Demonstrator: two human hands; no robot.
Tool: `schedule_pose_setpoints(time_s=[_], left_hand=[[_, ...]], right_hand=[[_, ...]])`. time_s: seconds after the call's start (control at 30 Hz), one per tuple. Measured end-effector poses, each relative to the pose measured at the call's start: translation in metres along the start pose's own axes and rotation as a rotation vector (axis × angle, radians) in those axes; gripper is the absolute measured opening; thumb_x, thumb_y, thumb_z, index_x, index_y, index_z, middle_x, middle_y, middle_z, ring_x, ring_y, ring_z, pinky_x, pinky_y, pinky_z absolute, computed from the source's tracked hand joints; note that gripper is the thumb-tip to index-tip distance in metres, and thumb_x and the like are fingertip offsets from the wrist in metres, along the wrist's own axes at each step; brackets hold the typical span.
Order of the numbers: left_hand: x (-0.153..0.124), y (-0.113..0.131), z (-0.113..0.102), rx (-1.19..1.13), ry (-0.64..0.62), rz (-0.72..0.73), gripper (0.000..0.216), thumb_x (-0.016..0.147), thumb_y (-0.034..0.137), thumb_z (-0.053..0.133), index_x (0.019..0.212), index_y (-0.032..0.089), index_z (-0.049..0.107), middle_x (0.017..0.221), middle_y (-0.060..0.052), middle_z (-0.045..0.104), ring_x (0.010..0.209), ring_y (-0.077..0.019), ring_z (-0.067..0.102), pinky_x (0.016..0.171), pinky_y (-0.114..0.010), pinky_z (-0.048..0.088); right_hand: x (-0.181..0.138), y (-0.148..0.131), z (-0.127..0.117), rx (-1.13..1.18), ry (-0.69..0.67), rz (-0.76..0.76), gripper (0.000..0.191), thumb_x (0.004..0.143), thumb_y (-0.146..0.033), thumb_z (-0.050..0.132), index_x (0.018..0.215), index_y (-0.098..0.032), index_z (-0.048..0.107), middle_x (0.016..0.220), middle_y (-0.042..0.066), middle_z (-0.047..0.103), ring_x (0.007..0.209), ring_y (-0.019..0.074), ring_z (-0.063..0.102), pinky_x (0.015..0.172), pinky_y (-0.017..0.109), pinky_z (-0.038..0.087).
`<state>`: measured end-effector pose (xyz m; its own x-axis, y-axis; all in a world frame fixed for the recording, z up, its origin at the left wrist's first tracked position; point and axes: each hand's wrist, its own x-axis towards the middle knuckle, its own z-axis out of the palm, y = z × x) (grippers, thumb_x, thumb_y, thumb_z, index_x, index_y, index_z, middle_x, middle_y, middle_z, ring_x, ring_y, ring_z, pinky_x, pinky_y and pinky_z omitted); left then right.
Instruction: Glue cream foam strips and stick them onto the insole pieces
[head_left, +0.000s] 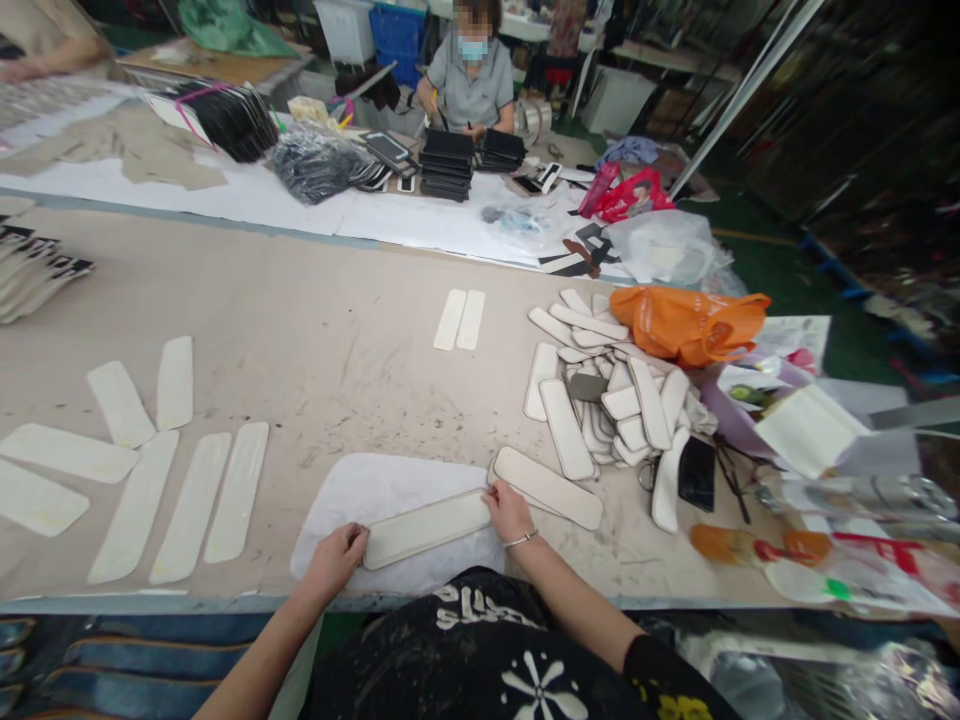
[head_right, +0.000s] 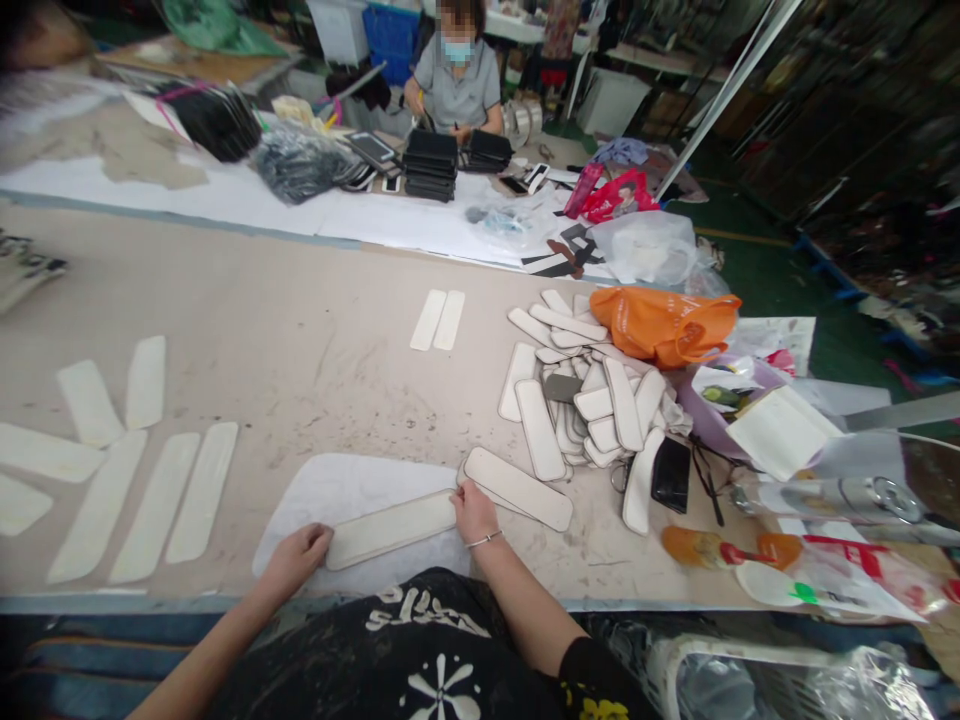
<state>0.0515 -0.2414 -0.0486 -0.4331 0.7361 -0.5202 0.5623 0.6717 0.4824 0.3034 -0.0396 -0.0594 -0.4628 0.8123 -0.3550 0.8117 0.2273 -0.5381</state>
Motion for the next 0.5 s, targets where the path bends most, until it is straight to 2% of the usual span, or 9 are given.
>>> schedule_pose_setpoints(time_s=[0.2,0.37,0.5], left_hand=[[-0.0005,-0.0019,-0.0003,-0.020,-0.006,-0.018,0.029,0.083,0.026,0.033,0.064,0.019,0.053,0.058,-0.001,0.060,0.064,-0.0154,0.057,0.064,-0.025,0.037],[-0.0035,0.0015,-0.0012,-0.038,0.003,-0.063,0.023,0.081,0.034,0.045,0.075,0.017,0.060,0.064,-0.002,0.064,0.069,-0.0163,0.059,0.066,-0.025,0.038],[-0.0034,0.0062,-0.0001,0.012,0.018,-0.113,0.021,0.081,0.030,0.047,0.075,0.016,0.061,0.065,-0.002,0.065,0.071,-0.0160,0.059,0.067,-0.025,0.037]], right_hand=[[0.0010,0.0004,0.0017,-0.075,-0.021,-0.005,0.007,0.085,-0.026,0.052,0.085,-0.020,0.056,0.079,0.002,0.066,0.074,0.0167,0.061,0.064,0.024,0.037],[0.0008,-0.0006,0.0004,-0.131,-0.036,-0.016,0.010,0.087,-0.027,0.050,0.087,-0.019,0.055,0.083,0.003,0.067,0.075,0.0174,0.061,0.064,0.025,0.036],[0.0010,-0.0010,0.0009,-0.152,-0.052,-0.021,0.010,0.088,-0.028,0.049,0.087,-0.019,0.054,0.082,0.003,0.067,0.075,0.0174,0.061,0.063,0.025,0.035]])
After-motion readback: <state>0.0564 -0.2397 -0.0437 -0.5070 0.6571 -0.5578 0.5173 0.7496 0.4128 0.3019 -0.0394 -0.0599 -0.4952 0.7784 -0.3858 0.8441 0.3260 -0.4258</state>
